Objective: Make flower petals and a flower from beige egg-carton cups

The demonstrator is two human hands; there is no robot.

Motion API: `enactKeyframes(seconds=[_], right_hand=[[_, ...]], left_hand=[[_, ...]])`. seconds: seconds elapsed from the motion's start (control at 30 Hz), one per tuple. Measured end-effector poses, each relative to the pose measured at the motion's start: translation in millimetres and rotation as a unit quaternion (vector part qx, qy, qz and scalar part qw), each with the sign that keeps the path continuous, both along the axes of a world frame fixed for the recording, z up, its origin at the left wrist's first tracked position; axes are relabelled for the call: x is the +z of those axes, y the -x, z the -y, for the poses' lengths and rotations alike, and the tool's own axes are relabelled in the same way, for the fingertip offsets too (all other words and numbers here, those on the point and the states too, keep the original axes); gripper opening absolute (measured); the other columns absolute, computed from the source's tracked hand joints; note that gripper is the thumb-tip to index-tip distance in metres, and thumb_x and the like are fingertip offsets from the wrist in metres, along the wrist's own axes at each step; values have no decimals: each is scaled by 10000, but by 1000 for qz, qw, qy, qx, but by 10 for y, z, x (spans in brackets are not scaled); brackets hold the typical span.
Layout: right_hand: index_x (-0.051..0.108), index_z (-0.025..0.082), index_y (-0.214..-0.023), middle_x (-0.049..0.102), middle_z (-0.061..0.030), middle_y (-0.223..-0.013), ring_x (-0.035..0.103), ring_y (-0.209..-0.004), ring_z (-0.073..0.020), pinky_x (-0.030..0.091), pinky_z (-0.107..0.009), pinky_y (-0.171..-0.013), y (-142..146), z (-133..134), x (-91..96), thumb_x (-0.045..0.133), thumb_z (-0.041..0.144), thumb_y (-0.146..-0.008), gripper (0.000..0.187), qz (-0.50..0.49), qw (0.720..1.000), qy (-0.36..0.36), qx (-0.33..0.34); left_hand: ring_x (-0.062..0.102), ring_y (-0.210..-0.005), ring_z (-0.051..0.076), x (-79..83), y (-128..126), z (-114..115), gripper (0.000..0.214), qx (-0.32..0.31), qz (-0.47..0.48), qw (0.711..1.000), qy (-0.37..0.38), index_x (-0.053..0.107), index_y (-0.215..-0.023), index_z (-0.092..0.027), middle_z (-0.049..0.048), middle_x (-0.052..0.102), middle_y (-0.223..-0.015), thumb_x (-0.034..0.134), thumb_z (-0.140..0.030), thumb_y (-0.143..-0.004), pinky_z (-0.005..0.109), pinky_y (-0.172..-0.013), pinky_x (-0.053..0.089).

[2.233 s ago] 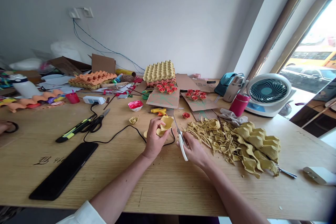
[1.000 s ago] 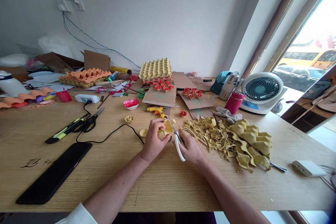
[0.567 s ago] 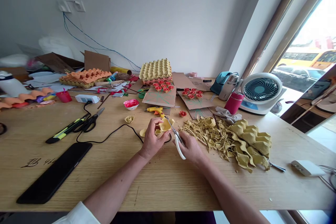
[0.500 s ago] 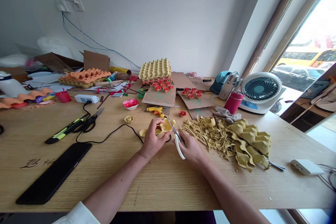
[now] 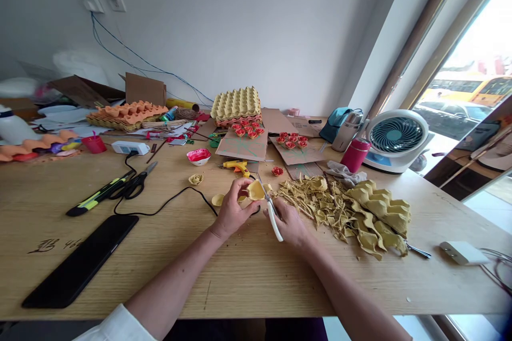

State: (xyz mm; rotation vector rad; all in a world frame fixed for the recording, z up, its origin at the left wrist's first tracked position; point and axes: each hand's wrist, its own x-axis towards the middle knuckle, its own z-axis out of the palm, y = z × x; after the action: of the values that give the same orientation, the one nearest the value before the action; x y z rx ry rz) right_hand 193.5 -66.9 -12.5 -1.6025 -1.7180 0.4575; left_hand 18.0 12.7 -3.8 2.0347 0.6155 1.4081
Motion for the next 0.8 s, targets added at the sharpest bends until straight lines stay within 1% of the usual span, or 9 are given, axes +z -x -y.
enactKeyframes(seconds=[0.1,0.23,0.37,0.43,0.6,0.7,0.8], right_hand=[[391,222,-700,450,40,-617,380,-580,-121,256,-262,-557,19,-11,-31,493,471,-927,352,-9,1000,-1,-7],[402,216,-670,433,41,-602,361,-567,-114,235,-263,-542,39,-21,-46,479,475,-935,379,-17,1000,-1,-13],[418,212,-662,440,41,-604,351,-570,-112,230,-263,-540,52,-17,-26,505,465,-921,372,-24,1000,0,-11],[413,214,-660,441,42,-603,354,-570,-113,233,-262,-540,59,-15,-15,505,467,-918,373,-31,999,2,-12],[393,226,-674,444,45,-605,376,-570,-120,251,-258,-539,76,-23,-13,499,474,-909,358,-45,999,8,-16],[385,229,-705,468,39,-642,401,-602,-129,275,-259,-564,72,-26,-23,493,463,-908,327,-48,999,7,-16],[376,231,-721,469,40,-653,404,-614,-132,283,-261,-576,61,-23,-23,488,459,-908,316,-50,999,5,-13]], left_hand=[[662,-1047,212,-18,-12,-30,482,-34,39,996,70,486,-1198,-215,102,624,-1188,748,-322,-808,344,-897,544],[670,-984,191,-22,-32,-75,462,-81,74,984,141,502,-1175,-208,92,639,-1151,744,-356,-810,325,-860,557],[658,-1032,199,-6,-44,-102,480,-102,103,971,192,526,-1161,-201,95,640,-1172,760,-388,-786,330,-912,544],[655,-1035,196,2,-46,-102,500,-106,111,965,215,526,-1170,-206,91,633,-1187,768,-395,-775,323,-910,544],[655,-998,181,6,-46,-85,496,-108,119,960,231,534,-1141,-213,75,629,-1170,790,-383,-751,303,-867,554],[656,-972,186,13,-40,-79,483,-122,105,959,234,540,-1134,-214,70,639,-1132,787,-384,-755,285,-797,559],[650,-962,183,37,-31,-74,481,-134,103,956,241,547,-1131,-216,61,644,-1118,791,-381,-750,270,-771,549]])
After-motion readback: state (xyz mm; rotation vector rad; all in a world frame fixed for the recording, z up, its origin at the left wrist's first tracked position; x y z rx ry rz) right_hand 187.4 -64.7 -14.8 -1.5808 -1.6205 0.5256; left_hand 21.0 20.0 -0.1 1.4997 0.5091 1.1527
